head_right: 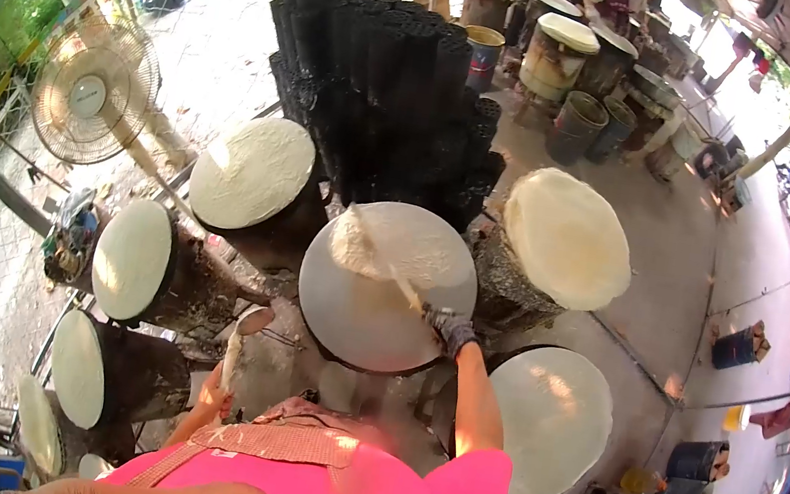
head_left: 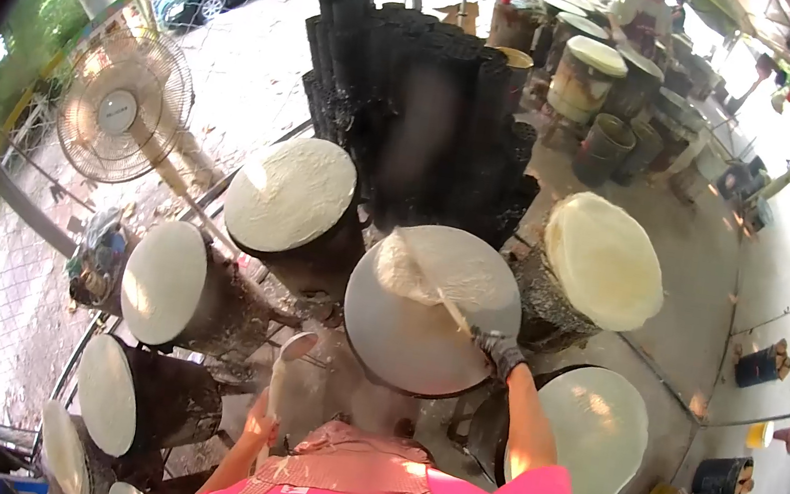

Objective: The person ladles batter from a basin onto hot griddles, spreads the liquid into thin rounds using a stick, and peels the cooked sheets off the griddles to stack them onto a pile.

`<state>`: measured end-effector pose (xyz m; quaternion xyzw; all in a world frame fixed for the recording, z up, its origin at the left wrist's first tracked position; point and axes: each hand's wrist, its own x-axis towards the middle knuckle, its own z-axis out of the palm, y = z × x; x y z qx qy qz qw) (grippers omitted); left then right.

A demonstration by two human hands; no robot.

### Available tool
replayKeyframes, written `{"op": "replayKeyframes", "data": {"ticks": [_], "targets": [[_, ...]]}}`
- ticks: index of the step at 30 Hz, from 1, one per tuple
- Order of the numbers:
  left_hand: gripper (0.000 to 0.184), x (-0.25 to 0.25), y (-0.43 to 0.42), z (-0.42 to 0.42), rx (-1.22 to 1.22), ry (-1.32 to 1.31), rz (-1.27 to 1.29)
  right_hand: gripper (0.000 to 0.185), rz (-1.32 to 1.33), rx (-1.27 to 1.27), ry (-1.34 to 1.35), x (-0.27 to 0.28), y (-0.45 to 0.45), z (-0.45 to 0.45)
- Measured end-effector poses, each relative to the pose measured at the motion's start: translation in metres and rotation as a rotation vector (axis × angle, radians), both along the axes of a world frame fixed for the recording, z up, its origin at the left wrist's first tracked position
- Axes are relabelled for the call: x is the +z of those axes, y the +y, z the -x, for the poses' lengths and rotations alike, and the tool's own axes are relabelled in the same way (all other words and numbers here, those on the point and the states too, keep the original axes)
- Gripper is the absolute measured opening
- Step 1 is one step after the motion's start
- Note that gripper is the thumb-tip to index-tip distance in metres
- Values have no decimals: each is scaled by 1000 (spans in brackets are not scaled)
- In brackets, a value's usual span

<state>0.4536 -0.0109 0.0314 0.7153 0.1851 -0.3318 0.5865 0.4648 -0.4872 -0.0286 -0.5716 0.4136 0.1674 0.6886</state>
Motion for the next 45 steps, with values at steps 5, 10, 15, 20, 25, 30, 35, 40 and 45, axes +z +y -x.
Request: {"op": "replayKeyframes", "data": {"ticks": [5, 10, 15, 20, 25, 30, 35, 40, 45], "targets": [[66, -23, 20, 17, 27, 61, 40, 21, -4, 110, -223, -2, -13, 24], [67, -44, 34, 32, 102, -11, 159, 24, 138, 35, -115, 0, -37, -53], [67, -24, 27, 31, 142, 63, 66, 22, 97, 569, 23, 8, -14, -2], [66, -17, 29, 43, 199, 59, 10, 33, 157, 523, -292, -29, -57, -40], [53, -44, 45, 56, 296, 75, -2, 18, 632, 1008, -465, -62, -49, -86], [51, -36, 42, 58, 288, 115, -116, 19, 793, 1266, -1373, -47, -92, 10], [48, -22, 42, 73, 264, 33, 44, 23, 161, 602, -248, 3, -53, -74], [46, -44, 56, 94, 342, 79, 54, 22, 283, 845, -219, 28, -44, -41], [18, -37, 61, 97, 533, 314, 228, 13, 208, 661, -35, 23, -79, -18]]}}
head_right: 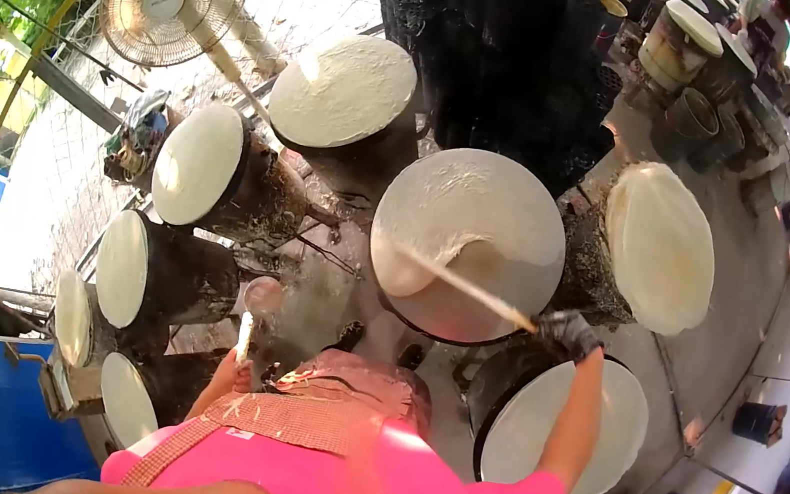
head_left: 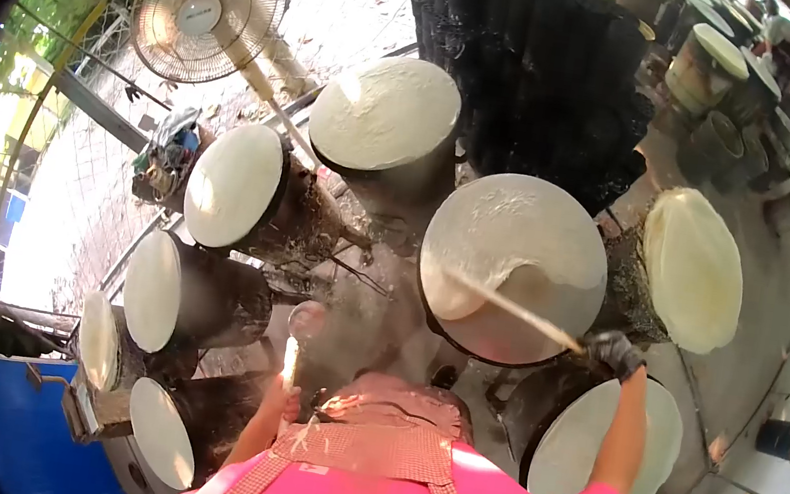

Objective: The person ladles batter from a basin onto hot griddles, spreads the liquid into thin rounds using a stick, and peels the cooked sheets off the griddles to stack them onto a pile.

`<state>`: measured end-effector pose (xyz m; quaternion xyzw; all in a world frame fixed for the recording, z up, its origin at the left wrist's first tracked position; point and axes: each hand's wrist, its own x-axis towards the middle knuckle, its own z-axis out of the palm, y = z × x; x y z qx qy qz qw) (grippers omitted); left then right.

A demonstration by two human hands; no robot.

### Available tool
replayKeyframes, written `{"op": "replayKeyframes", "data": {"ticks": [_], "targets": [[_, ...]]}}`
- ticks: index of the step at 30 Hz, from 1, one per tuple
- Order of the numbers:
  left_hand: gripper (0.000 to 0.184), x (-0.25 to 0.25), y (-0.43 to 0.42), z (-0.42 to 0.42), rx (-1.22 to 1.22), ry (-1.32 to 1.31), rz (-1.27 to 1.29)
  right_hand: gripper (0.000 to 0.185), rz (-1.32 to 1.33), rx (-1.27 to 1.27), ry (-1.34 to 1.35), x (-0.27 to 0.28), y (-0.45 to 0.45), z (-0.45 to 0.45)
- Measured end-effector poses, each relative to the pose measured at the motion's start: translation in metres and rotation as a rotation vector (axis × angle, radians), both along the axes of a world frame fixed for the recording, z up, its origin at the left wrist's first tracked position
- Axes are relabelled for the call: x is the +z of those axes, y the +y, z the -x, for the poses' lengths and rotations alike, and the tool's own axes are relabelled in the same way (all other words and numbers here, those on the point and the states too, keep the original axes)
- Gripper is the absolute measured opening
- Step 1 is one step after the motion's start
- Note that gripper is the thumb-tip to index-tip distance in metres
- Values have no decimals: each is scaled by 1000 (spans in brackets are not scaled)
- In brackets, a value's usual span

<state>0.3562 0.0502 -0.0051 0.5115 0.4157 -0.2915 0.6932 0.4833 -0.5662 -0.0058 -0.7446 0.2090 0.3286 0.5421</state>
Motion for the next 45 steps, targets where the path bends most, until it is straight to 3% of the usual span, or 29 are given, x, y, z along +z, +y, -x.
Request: {"op": "replayKeyframes", "data": {"ticks": [1, 2, 4, 5, 8, 11, 12, 13, 14, 15, 16, 17, 18, 19, 20, 21, 23, 24, 26, 27, 30, 33, 34, 35, 37, 38, 40, 42, 45], "targets": [[16, -4, 7, 0, 31, 22, 65, 12, 38, -48, 86, 5, -1, 6], [9, -15, 17, 5, 149, 48, 253, 12, -28, -299, -225, -7, 23, -11], [18, -26, 33, 13, 103, 18, 416, 23, -84, -240, -136, 26, 53, -50], [23, -29, 40, 11, 77, 3, 493, 15, -16, -171, -66, 28, 65, -62], [27, -29, 76, 3, -89, -53, 408, 16, 79, -31, -70, 13, 56, -39], [32, -52, 100, 8, -203, -135, 391, 17, 78, -144, -62, 1, 12, 84], [11, -58, 107, 6, -115, -64, 312, 18, 72, -231, -36, -2, 4, 145], [38, -59, 113, -2, -30, 15, 233, 19, 66, -340, -3, -3, 4, 208], [41, -53, 116, -11, -60, 12, 286, 20, 64, -462, 21, -5, 14, 266], [44, -47, 120, -21, -91, 9, 339, 21, 73, -578, 28, -10, 35, 316], [41, -96, 154, -23, -151, -30, 660, 22, 125, -654, 22, -16, 69, 350], [40, -99, 170, -31, -121, 95, 702, 24, 214, -707, -24, -30, 118, 362], [22, -81, 166, -40, -165, 117, 660, 25, 316, -736, -79, -47, 170, 367], [11, -63, 162, -49, -209, 141, 620, 27, 436, -723, -171, -68, 225, 354], [21, -45, 158, -57, -252, 165, 581, 28, 565, -682, -274, -89, 280, 331], [1, -19, 153, -59, -253, 105, 536, 30, 701, -618, -382, -108, 330, 296], [30, -6, 155, -61, -243, 145, 535, 34, 1015, -446, -558, -135, 397, 216], [49, -22, 167, -61, -209, 209, 626, 35, 1183, -375, -607, -147, 410, 182], [50, -6, 177, -51, -259, 114, 658, 39, 1354, -335, -609, -162, 403, 161], [50, 1, 175, -49, -294, 61, 690, 41, 1369, -369, -585, -166, 389, 167], [54, -4, 191, -34, -342, 22, 862, 43, 1063, -567, -285, -186, 334, 221], [49, -5, 190, -20, -295, 35, 860, 38, 1018, -600, -280, -188, 318, 236], [41, 6, 183, -18, -339, 4, 818, 35, 1046, -585, -333, -192, 319, 229], [34, -8, 184, -11, -160, 106, 881, 32, 1070, -570, -400, -195, 318, 212], [2, -8, 180, -7, -199, 119, 890, 28, 1078, -548, -549, -192, 335, 165], [10, -13, 184, -3, -174, 122, 934, 26, 1063, -564, -621, -179, 350, 142], [19, 6, 175, 4, -174, 3, 975, 27, 1090, -359, -384, -109, 335, 161], [24, -5, 180, 7, -162, -5, 1018, 30, 726, -673, -304, -63, 308, 192], [30, -12, 171, 7, -42, 195, 1139, 30, 880, -797, -295, -36, 320, 149]]}}
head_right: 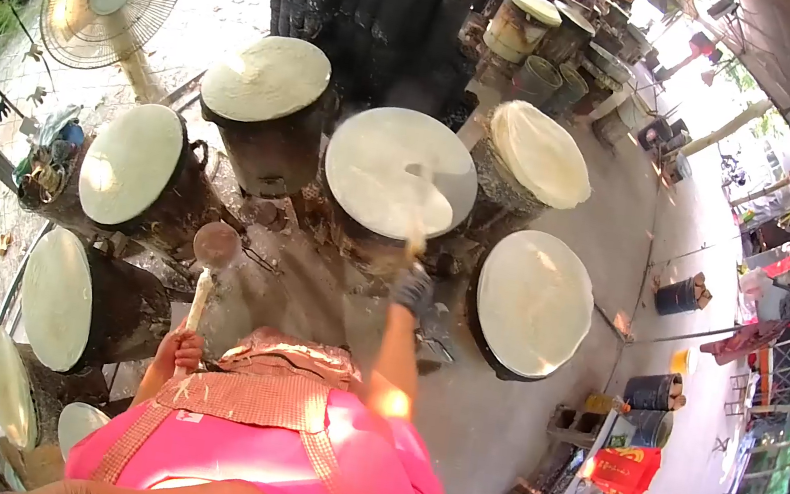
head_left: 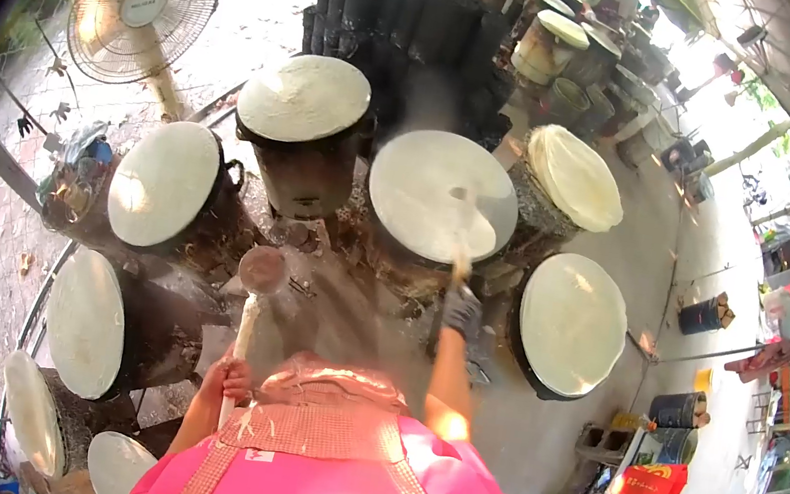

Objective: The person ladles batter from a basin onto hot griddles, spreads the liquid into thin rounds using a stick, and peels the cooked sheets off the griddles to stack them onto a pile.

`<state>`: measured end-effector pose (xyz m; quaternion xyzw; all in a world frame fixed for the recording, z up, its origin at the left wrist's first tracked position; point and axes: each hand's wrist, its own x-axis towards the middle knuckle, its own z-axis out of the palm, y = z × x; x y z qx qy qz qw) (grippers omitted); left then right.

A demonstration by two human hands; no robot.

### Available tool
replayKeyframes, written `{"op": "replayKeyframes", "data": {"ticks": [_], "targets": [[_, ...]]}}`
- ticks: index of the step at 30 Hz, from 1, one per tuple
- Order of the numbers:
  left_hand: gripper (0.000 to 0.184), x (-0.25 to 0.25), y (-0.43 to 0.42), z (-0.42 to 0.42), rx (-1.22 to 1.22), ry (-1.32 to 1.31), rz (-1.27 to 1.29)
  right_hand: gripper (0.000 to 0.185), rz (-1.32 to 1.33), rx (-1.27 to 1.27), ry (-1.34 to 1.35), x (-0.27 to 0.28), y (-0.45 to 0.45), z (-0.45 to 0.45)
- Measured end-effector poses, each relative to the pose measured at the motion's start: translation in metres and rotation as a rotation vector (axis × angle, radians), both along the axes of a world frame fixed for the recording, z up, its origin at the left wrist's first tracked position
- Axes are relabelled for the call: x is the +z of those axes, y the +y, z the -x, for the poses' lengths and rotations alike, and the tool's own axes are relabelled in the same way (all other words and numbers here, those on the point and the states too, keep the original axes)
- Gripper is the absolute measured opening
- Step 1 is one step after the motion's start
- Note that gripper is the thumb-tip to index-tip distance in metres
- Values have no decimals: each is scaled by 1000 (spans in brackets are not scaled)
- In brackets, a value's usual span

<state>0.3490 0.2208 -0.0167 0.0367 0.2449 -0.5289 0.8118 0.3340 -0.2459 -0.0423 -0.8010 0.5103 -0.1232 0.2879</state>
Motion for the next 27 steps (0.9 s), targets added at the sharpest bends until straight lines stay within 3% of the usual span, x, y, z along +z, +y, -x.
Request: {"op": "replayKeyframes", "data": {"ticks": [2, 4, 6, 8, 10, 14, 17, 19, 20, 21, 22, 24, 25, 26, 27], "targets": [[32, 16, -26, -2, -5, 42, -41, 32, 647, 156, 387, -94, 10, -20], [33, 20, -31, -7, -42, 89, -36, 32, 771, 247, 381, -129, 12, -10], [34, 4, -27, -12, -110, 50, -19, 31, 401, 258, -27, -113, -25, 19], [34, -1, -27, -13, -120, -67, -120, 29, 52, 162, -257, -54, -57, 29], [30, -2, -36, -17, -129, -46, -149, 31, 20, 66, -127, -3, -78, 6], [23, 7, -79, -24, -97, 145, -71, 24, 442, 394, -3, -63, -30, 26], [22, -2, -104, -26, -121, 150, -87, 31, 164, 270, -198, -69, -58, 62], [22, -5, -109, -19, -124, 119, -203, 36, 76, 34, -324, -62, -107, 36], [22, -4, -111, -17, -131, 105, -264, 40, -126, -74, -44, -31, -133, 4], [18, -1, -118, -15, -107, 201, -230, 42, -94, 27, -153, -17, -163, -31], [20, -2, -124, -10, -139, 152, -222, 39, -55, 19, -68, -21, -193, -64], [24, 5, -119, -9, -201, 39, -223, 35, 109, 93, -201, -56, -241, -99], [26, 10, -116, -9, -211, 5, -208, 33, -334, 7, -583, 11, -205, -79], [28, 16, -114, -9, -220, -30, -193, 36, -413, -67, -197, -5, -210, -75], [28, 16, -111, -9, -222, -35, -175, 39, -334, -158, -377, 5, -173, -65]]}}
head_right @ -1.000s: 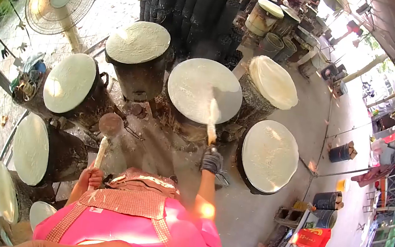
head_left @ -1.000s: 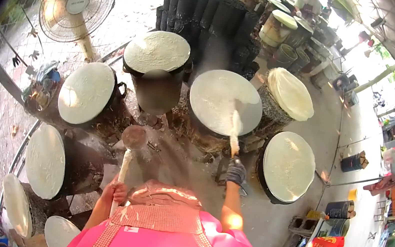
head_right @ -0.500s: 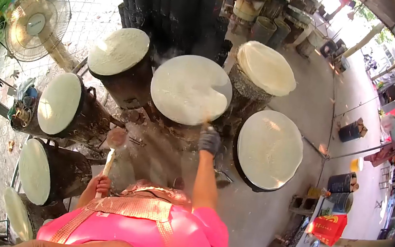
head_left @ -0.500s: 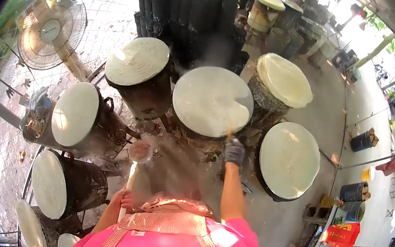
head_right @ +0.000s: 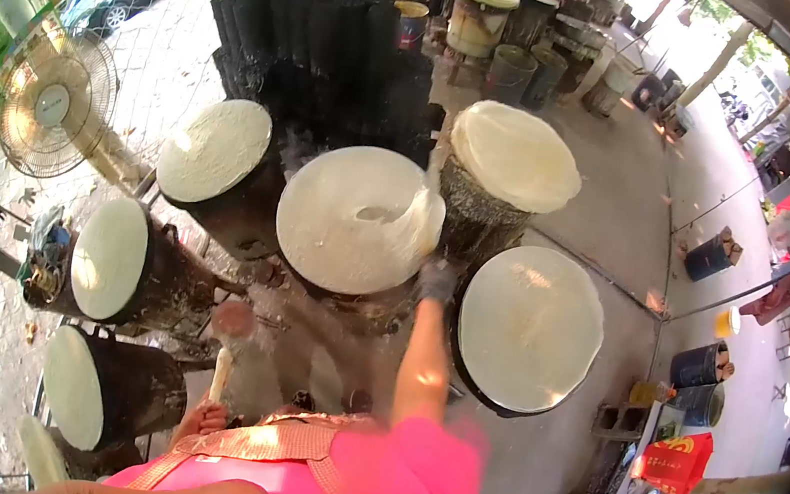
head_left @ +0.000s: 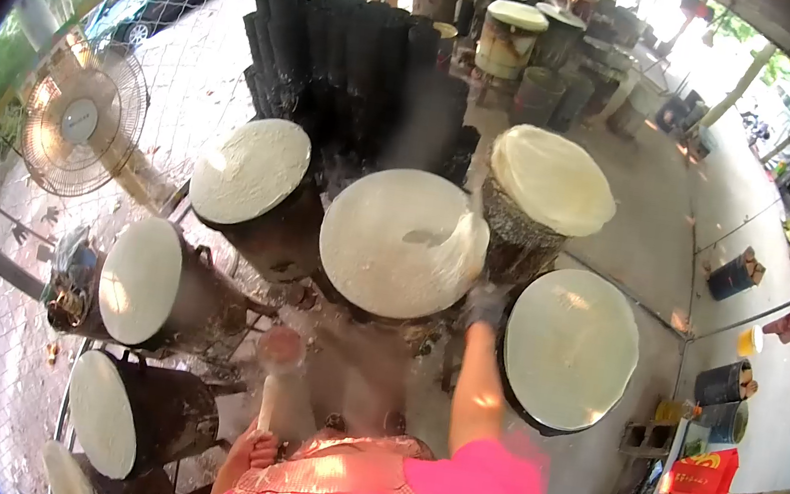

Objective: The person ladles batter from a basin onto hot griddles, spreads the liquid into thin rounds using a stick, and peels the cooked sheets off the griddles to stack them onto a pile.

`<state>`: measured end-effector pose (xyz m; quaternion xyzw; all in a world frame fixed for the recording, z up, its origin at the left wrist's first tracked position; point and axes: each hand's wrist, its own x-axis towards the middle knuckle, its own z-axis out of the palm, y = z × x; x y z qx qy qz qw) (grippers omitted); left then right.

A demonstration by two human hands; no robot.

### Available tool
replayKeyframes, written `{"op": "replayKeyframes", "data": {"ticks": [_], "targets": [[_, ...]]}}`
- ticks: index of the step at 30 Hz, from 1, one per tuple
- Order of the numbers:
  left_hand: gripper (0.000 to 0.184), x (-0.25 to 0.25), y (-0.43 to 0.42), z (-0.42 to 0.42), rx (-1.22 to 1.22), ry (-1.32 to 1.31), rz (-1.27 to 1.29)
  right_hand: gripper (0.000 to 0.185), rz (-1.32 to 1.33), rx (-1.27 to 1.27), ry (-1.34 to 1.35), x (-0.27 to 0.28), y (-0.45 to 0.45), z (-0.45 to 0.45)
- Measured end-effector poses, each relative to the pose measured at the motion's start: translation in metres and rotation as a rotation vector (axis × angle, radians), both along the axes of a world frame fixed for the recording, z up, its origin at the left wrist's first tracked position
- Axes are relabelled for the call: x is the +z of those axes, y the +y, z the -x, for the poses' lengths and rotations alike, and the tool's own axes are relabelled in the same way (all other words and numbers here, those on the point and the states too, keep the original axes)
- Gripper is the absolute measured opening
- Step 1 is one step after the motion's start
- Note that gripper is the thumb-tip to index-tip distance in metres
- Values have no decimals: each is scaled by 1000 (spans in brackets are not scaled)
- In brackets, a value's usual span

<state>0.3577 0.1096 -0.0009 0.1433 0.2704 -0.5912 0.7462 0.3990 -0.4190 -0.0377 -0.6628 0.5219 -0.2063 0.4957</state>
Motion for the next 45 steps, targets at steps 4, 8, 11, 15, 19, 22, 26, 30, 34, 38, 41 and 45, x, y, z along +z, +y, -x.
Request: {"op": "replayKeyframes", "data": {"ticks": [4, 8, 11, 15, 19, 22, 26, 30, 34, 38, 41, 45], "targets": [[28, -8, 7, -21, 59, 146, 12, 24, 1027, 490, 695, -76, 72, -5], [29, 2, 25, -34, 121, 255, 29, 23, 464, 557, 401, -43, 44, 41], [29, 10, 34, -41, 174, 327, 19, 37, 106, 481, 771, -43, 83, 43], [30, 4, 40, -49, 196, 388, 70, 32, 183, 278, 203, -101, 81, 77], [33, -12, 45, -62, 101, 315, 134, 36, 51, -46, -57, -56, 20, 52], [32, -9, 24, -71, 142, 314, 123, 36, 487, 256, 600, -6, 23, 26], [30, -51, 1, -111, 65, 230, 242, 31, 762, 624, 528, -18, 17, 60], [32, -41, -73, -163, -9, 209, 105, 36, 513, 365, 655, -26, 24, 80], [28, -14, -163, -190, -88, -209, -119, 35, 509, 454, 615, 25, 59, 93], [6, 16, -235, -174, -83, -407, -298, 27, 383, 265, 596, -16, 77, 110], [10, 0, -281, -151, -125, -493, -344, 26, 1075, 297, 722, -60, 137, 100], [22, 4, -244, -153, -167, 146, 140, 26, 988, 335, 699, -16, 168, 104]]}}
